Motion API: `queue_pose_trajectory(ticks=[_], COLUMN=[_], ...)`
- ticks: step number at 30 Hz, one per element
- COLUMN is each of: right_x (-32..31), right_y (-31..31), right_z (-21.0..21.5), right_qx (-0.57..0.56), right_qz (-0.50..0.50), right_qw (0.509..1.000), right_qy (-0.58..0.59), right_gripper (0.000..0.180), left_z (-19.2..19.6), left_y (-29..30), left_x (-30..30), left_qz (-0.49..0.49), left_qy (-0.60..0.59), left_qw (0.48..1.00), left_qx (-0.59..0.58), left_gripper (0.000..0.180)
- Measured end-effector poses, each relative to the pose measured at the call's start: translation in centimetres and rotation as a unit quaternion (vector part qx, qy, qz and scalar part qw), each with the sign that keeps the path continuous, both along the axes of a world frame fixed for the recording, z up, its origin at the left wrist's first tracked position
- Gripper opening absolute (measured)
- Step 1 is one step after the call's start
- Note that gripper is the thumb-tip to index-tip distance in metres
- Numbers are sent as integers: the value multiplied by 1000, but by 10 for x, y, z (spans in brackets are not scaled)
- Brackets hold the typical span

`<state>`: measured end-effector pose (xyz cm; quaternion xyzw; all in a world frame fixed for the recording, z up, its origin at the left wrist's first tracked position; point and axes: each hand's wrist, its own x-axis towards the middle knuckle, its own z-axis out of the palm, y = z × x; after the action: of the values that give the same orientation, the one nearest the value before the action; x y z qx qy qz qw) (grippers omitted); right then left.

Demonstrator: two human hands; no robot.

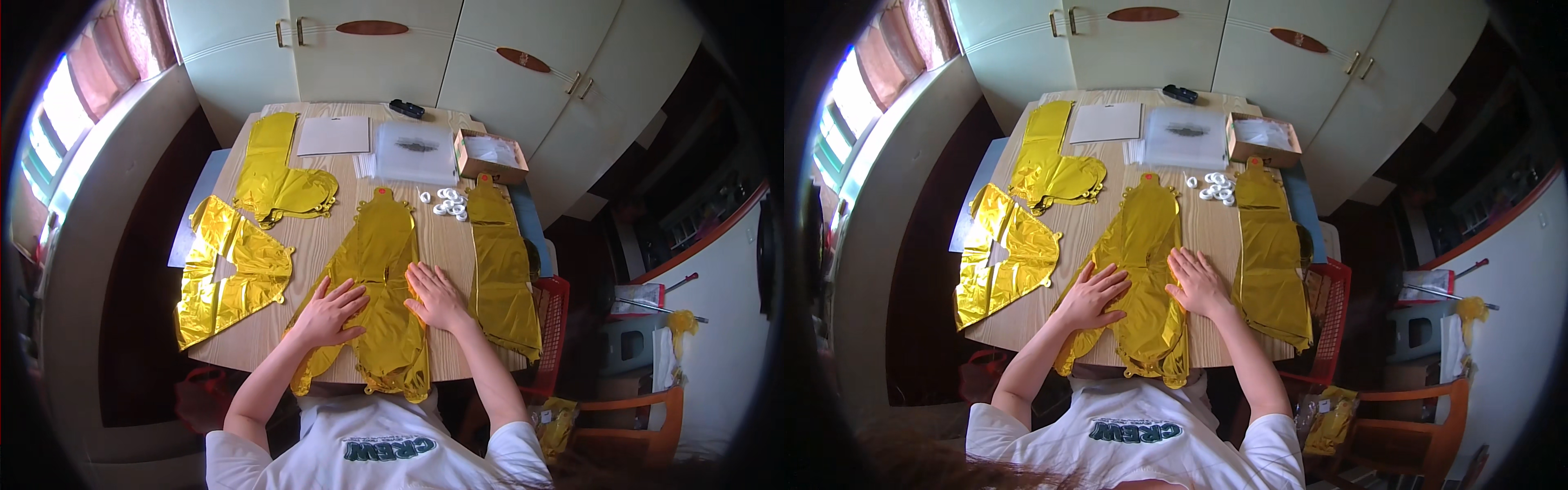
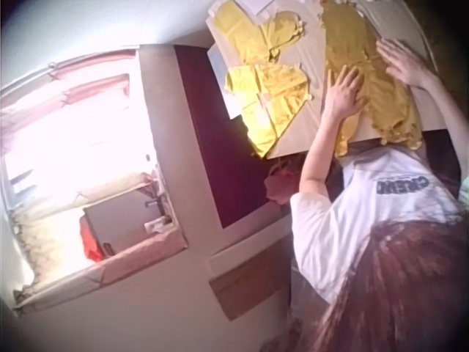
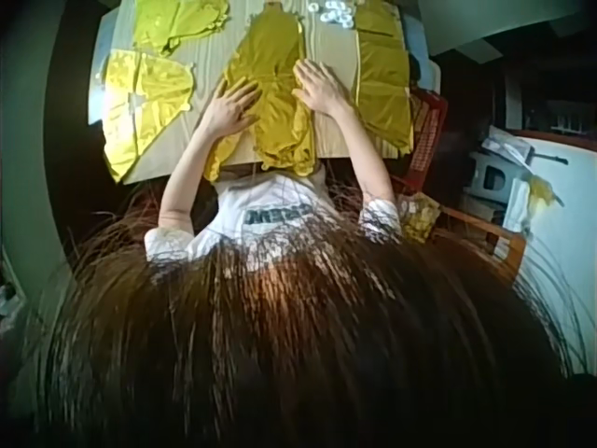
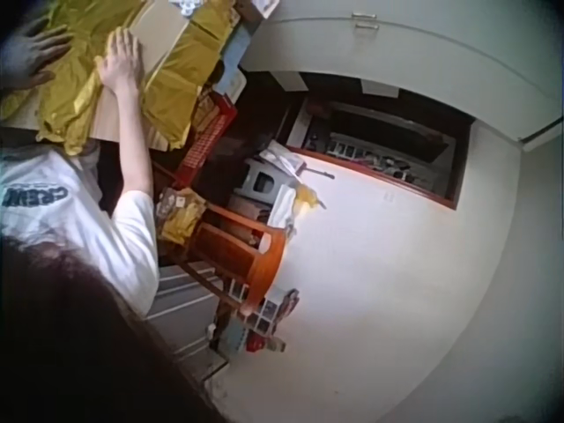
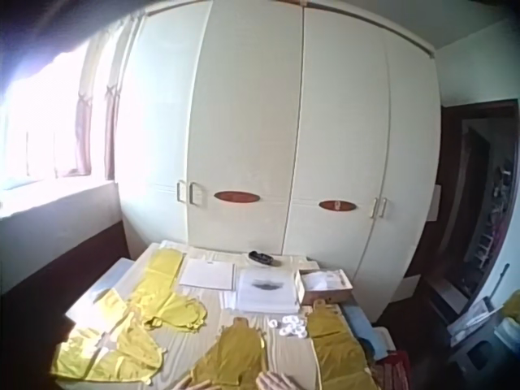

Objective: Folding gold-colored foil packaging sheets at a table.

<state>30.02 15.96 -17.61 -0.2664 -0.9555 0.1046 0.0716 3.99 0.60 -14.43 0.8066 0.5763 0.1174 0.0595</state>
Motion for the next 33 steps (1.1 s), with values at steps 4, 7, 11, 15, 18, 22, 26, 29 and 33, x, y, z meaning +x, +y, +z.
queue_pose_trajectory(ticks=[4, 7, 11, 15, 18, 22, 26, 29, 33], right_x=[0, -1, -6, -7, -8, -6, -7, -7, -8], right_y=[1, 2, 1, 1, 2, 2, 0, 1, 0], right_z=[1, 6, 9, 1, 2, 0, 6, 4, 7], right_qx=[-17, -38, -33, 3, -5, -4, -8, -4, -5], right_qz=[0, -4, -15, 0, -3, -6, -7, -3, 0], right_qw=[1000, 999, 999, 1000, 1000, 1000, 1000, 1000, 1000], right_qy=[12, 19, 39, 28, 21, 17, 7, 13, 13], right_gripper=[69, 70, 72, 74, 74, 75, 76, 76, 76], left_z=[0, 0, 1, 1, 4, 29, 34, 32, 4], left_y=[0, 0, 0, 0, -4, -43, -108, -131, -140], left_x=[0, 0, 0, -1, -4, -17, -24, -13, -1], left_qz=[0, 0, 0, 0, 24, 177, 382, 453, 452], left_qy=[-3, -6, -5, -16, -35, -22, -12, -17, -23], left_qw=[1000, 1000, 1000, 1000, 999, 984, 924, 889, 892], left_qx=[-7, -9, -11, -10, 10, 17, -28, -57, 1], left_gripper=[70, 70, 70, 68, 66, 65, 60, 58, 52])
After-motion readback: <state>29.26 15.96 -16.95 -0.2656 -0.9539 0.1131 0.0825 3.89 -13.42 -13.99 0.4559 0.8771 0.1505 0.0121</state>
